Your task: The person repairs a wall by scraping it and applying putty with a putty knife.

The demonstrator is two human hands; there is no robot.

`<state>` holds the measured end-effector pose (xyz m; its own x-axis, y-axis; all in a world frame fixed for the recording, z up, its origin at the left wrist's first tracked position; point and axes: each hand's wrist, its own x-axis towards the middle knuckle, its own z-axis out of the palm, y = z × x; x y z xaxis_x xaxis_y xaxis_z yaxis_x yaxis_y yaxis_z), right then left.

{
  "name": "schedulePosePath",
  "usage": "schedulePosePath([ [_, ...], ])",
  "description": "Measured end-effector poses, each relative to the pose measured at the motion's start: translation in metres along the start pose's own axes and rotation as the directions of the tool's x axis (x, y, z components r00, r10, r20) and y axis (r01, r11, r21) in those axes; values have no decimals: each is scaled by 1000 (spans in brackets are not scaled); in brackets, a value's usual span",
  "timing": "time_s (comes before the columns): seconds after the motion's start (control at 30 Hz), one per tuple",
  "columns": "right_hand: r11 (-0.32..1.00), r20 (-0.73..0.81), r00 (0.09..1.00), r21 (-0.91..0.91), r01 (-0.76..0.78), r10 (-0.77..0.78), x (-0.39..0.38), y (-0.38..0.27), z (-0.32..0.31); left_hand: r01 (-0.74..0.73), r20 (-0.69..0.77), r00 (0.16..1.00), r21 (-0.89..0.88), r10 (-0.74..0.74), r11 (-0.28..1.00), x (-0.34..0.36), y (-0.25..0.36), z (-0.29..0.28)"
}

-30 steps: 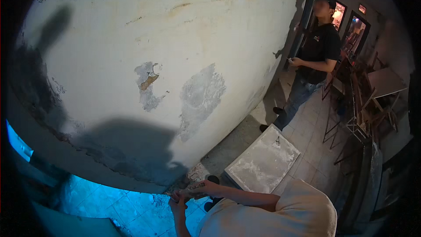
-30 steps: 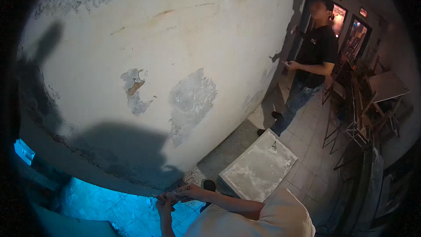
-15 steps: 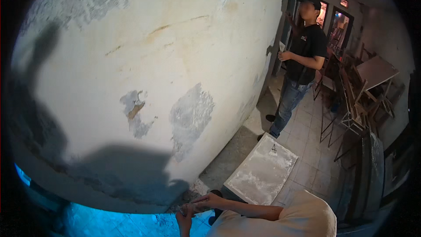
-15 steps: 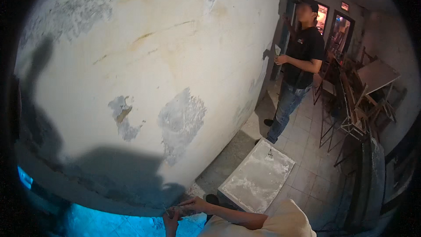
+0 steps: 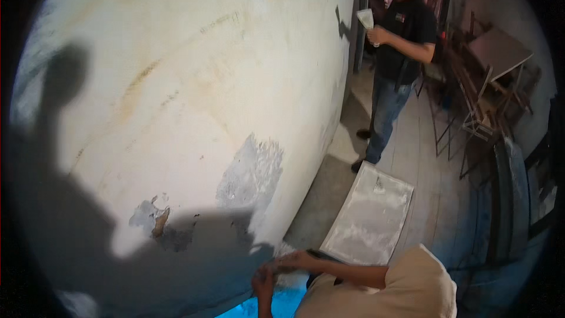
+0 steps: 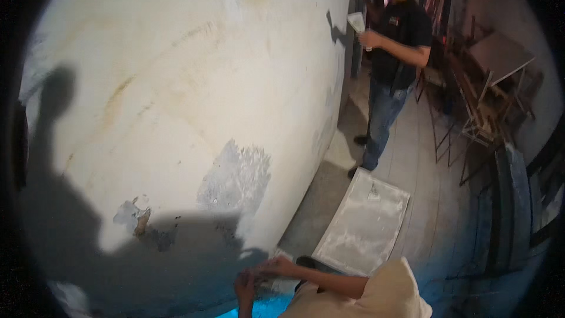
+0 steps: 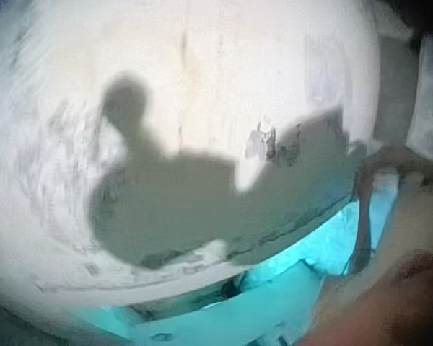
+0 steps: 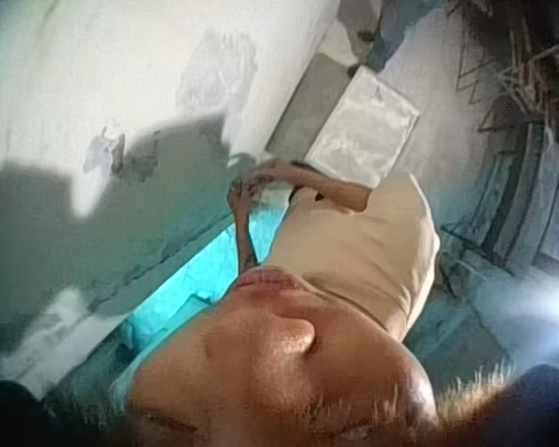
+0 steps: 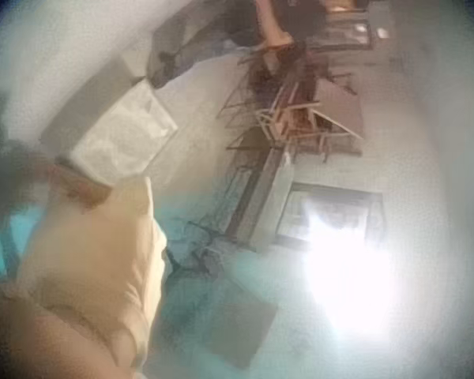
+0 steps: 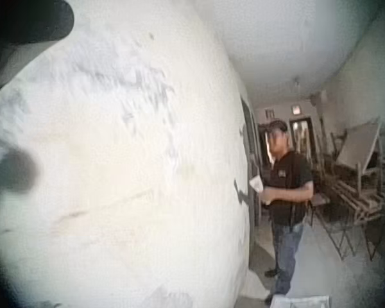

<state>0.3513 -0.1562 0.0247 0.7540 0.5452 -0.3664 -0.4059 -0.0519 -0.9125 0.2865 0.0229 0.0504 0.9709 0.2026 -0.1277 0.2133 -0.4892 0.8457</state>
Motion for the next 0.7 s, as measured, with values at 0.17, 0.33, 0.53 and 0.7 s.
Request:
schedulePosePath([
  [0.17, 991, -469, 883, -130, -29, -35, 57, 22, -65, 46, 61, 997, -57, -42, 997, 33, -13, -1],
  [0.33, 984, -700, 712, -84, -157, 54, 113, 17, -115, 290, 354, 861, 249, -366, 924, 49, -14, -17],
  [0.53, 975, -829, 519, -220, 39, -207, 164, -28, -82, 251, 306, 908, 145, -285, 957, 56, -14, -15],
  [0.7, 980, -930, 328, -190, -51, -163, 208, -69, -81, 300, 363, 872, 138, -330, 944, 56, -19, -14],
])
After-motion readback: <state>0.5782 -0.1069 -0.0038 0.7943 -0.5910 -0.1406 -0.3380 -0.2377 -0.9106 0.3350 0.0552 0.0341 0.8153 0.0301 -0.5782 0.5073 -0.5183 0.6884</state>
